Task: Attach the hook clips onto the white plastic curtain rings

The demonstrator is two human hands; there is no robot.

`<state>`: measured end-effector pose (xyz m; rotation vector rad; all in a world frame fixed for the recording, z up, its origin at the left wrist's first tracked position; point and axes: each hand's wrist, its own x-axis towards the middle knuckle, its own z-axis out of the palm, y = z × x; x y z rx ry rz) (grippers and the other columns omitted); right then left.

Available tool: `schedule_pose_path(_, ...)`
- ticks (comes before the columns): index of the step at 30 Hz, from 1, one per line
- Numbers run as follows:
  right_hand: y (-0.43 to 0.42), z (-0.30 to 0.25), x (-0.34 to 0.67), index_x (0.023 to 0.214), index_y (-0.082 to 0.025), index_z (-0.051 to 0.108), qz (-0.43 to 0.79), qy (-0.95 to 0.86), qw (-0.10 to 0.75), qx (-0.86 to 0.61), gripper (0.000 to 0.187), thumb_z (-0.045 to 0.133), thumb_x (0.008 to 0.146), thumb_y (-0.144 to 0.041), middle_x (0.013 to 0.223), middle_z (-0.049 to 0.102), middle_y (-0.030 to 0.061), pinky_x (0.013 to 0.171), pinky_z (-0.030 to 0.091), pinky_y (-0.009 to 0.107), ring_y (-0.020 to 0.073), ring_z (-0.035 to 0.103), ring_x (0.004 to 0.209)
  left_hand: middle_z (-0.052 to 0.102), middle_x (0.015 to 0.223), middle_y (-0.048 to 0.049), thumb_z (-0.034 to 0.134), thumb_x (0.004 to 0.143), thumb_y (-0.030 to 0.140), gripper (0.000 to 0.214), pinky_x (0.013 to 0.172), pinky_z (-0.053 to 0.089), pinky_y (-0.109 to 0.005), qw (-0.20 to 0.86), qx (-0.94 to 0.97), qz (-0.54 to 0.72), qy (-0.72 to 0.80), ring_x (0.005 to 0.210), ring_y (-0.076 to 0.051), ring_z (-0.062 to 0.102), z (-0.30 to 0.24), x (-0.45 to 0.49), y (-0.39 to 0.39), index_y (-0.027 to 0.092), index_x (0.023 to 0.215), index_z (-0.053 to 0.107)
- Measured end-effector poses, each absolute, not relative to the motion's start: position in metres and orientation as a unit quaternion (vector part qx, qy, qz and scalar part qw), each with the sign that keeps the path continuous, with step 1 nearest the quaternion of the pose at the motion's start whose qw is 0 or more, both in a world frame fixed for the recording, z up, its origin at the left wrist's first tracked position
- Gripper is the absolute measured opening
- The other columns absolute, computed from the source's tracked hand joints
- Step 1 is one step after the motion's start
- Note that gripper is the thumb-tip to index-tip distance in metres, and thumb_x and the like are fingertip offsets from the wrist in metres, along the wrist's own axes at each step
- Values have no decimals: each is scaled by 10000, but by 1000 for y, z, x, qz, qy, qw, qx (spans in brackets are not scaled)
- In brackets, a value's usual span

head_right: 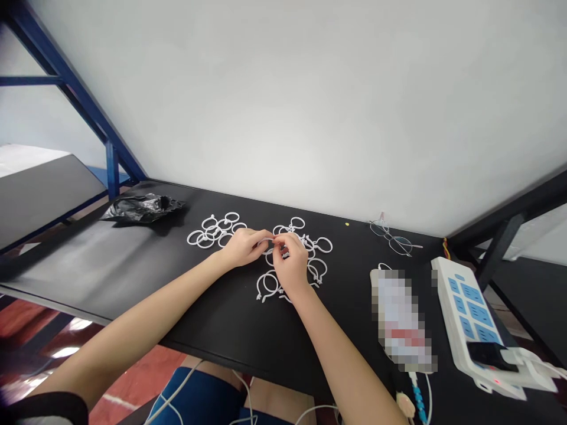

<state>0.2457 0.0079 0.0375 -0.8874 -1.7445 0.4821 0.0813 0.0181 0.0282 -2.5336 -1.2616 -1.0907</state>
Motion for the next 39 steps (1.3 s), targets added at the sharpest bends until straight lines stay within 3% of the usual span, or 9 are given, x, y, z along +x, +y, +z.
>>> schedule_pose_path(39, 6, 36, 245, 805, -201, 592, 251, -731, 512, -374, 140, 481, 811, -117, 843, 623, 39, 525, 500, 257, 126, 569, 609, 582, 507, 34, 437, 829, 148, 198, 491, 346, -199, 90, -829, -371, -409, 435, -91, 514, 19, 83, 22, 182, 810, 630)
